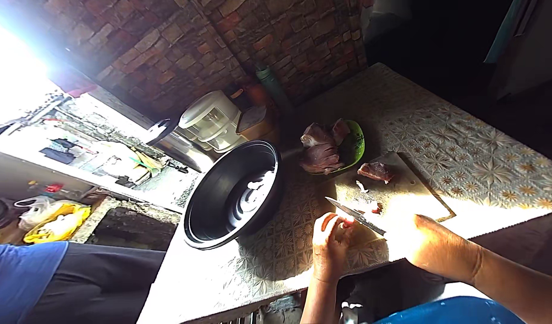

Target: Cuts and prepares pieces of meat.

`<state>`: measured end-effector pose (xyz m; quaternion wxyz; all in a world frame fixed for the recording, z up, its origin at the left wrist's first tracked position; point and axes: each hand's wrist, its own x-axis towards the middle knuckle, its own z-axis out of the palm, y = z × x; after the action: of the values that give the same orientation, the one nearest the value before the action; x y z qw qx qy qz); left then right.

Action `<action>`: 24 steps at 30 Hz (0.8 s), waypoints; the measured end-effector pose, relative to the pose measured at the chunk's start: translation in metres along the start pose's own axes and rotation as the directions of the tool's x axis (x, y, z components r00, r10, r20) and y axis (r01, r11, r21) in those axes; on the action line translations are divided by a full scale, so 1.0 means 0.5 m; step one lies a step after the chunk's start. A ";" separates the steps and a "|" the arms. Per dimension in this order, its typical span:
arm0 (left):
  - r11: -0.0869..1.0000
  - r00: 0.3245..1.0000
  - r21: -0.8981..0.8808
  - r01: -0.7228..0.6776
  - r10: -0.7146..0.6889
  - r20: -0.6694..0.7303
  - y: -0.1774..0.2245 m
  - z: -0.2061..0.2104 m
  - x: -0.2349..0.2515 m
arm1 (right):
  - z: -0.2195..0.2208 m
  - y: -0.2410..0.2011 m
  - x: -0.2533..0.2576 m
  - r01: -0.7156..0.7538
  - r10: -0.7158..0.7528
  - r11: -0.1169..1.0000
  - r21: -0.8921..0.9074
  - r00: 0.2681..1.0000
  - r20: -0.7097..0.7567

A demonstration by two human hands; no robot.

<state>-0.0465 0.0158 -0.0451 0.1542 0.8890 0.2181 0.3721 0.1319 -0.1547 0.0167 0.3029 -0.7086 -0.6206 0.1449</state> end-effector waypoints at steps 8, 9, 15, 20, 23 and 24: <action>0.998 1.000 0.064 -0.019 0.018 0.023 -0.007 0.001 0.001 | -0.015 -0.032 0.008 -0.092 0.141 0.980 -0.174 0.944 0.297; 0.998 0.999 0.059 -0.018 0.016 0.028 -0.006 0.001 0.002 | -0.017 -0.035 0.006 -0.086 0.135 0.980 -0.179 0.950 0.282; 0.999 0.999 0.042 0.002 -0.003 0.034 -0.007 -0.001 0.005 | -0.005 -0.023 -0.009 0.078 -0.088 0.961 -0.266 0.996 -0.028; 0.999 0.999 0.040 -0.004 0.003 0.039 -0.007 -0.003 0.005 | -0.002 -0.029 -0.007 -0.010 0.054 0.976 -0.217 0.979 0.198; 1.000 0.998 0.026 0.013 -0.015 0.068 -0.005 -0.008 0.007 | 0.002 -0.025 -0.007 0.040 -0.007 0.981 -0.188 0.985 0.175; 1.000 0.997 0.023 0.017 -0.018 0.074 -0.005 -0.009 0.008 | -0.002 -0.025 -0.003 0.030 0.005 0.986 -0.162 0.977 0.211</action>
<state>-0.0478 0.0203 -0.0408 0.1556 0.9019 0.2241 0.3350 0.1223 -0.1556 0.0248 0.1770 -0.7077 -0.6636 0.1659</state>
